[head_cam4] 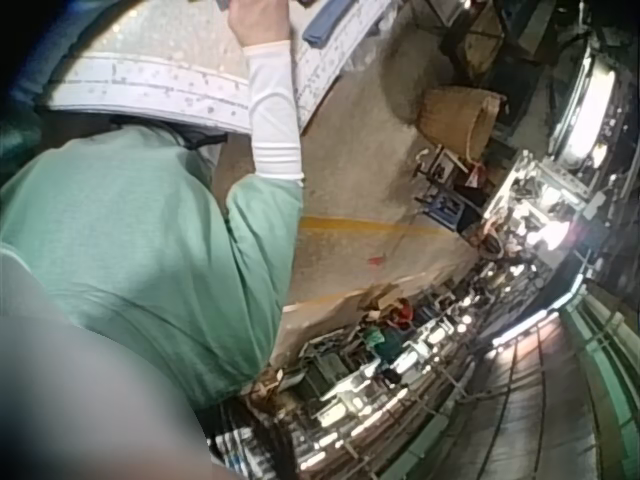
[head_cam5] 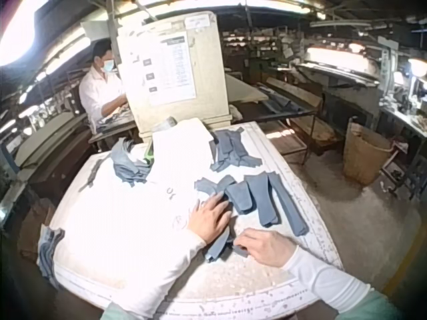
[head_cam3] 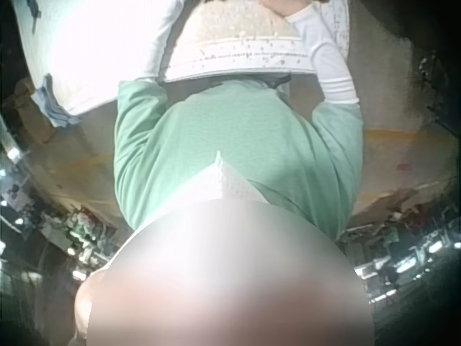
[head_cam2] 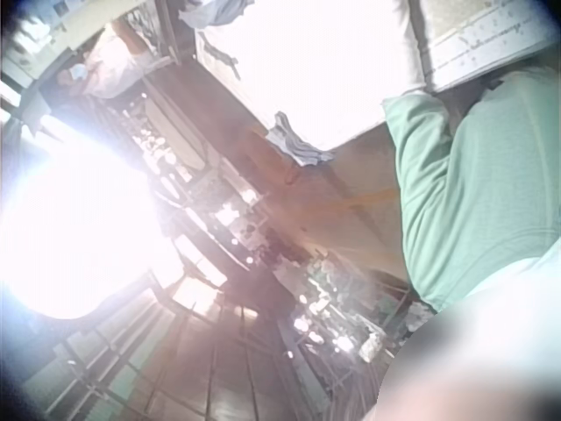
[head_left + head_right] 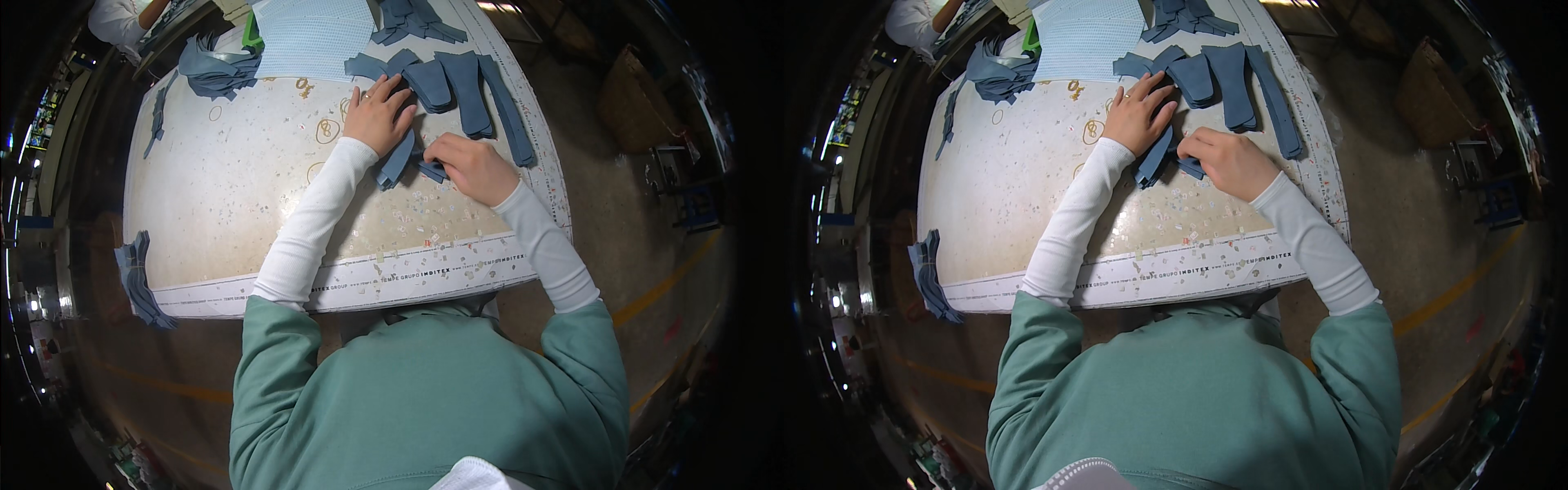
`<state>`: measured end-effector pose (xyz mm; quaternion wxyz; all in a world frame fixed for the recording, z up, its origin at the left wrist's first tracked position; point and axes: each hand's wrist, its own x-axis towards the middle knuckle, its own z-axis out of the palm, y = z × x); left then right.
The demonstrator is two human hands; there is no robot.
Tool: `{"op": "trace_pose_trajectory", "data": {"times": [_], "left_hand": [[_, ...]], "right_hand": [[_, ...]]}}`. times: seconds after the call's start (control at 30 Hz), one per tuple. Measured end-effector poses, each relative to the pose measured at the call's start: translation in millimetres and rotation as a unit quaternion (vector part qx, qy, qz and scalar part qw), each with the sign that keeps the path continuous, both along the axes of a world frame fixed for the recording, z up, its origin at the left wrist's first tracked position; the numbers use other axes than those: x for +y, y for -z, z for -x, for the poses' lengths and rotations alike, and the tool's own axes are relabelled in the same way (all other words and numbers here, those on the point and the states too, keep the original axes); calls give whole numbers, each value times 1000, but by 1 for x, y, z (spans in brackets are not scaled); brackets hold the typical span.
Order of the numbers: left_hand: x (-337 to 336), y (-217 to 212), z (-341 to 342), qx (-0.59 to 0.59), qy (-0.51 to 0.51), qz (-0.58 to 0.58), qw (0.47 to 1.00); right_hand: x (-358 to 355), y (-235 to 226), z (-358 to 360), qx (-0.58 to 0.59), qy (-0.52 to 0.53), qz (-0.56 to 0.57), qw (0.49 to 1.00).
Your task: The person repeatedly picks up blue fabric mask pieces and a white grid-like filter, folds the fabric, inserts the filter, and stacks the assembled units on the table. The person handles the pieces one at a time, aligning edges and ensuring the filter is placed inside before stacking.
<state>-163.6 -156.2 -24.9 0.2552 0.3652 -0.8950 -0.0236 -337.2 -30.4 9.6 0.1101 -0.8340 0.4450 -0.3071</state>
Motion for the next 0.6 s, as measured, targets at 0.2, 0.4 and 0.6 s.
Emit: {"op": "trace_pose_trajectory", "data": {"times": [0.2, 0.4, 0.6], "left_hand": [[0, 0, 0, 1, -1, 3, 1000], [0, 1, 0, 7, 0, 9, 1000], [0, 1, 0, 7, -1, 6, 1000]], "right_hand": [[8, 2, -5, 27, 37, -10, 999], [7, 4, -8, 58, 46, 53, 996], [12, 6, -16, 120, 79, 75, 987]]}}
